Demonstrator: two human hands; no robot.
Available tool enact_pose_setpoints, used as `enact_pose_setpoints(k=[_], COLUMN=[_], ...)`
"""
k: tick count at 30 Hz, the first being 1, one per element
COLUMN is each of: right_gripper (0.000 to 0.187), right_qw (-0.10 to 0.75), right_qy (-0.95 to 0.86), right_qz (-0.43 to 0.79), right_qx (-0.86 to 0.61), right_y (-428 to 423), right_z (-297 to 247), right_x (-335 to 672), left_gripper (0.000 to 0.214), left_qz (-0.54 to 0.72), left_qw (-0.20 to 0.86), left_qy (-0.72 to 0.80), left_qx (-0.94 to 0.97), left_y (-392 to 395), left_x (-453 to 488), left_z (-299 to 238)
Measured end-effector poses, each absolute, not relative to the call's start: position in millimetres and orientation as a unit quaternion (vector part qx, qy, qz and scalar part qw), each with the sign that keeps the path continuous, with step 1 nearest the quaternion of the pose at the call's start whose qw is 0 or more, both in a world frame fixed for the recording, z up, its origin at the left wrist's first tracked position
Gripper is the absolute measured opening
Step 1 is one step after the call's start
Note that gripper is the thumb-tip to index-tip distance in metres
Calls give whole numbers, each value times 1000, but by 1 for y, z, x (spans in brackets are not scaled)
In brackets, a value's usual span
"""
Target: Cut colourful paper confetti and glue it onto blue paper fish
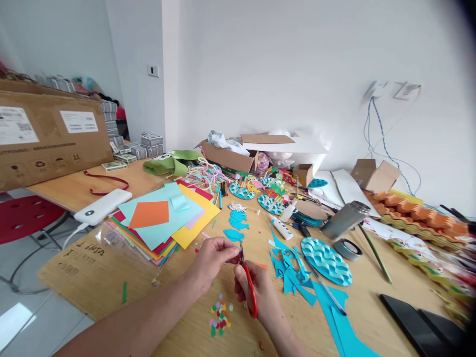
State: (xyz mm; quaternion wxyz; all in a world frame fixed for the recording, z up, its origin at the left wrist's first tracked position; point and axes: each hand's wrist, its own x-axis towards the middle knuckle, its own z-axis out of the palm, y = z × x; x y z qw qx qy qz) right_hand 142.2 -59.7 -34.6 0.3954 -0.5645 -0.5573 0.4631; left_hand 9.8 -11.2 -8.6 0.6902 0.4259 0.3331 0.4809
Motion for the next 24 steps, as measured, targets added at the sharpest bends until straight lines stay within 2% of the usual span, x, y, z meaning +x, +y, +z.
enact_pose_setpoints(k=[24], right_gripper=[54], right_qw=[403], right_qy=[-557], right_qz=[467], right_qx=[-556], right_y=[-59], right_z=[-33], right_x=[141], left_gripper=[20], left_qz=[480], left_qw=[695], left_qy=[327], left_qx=[422], left_y=[-12], left_x=[10], left_z=[-8])
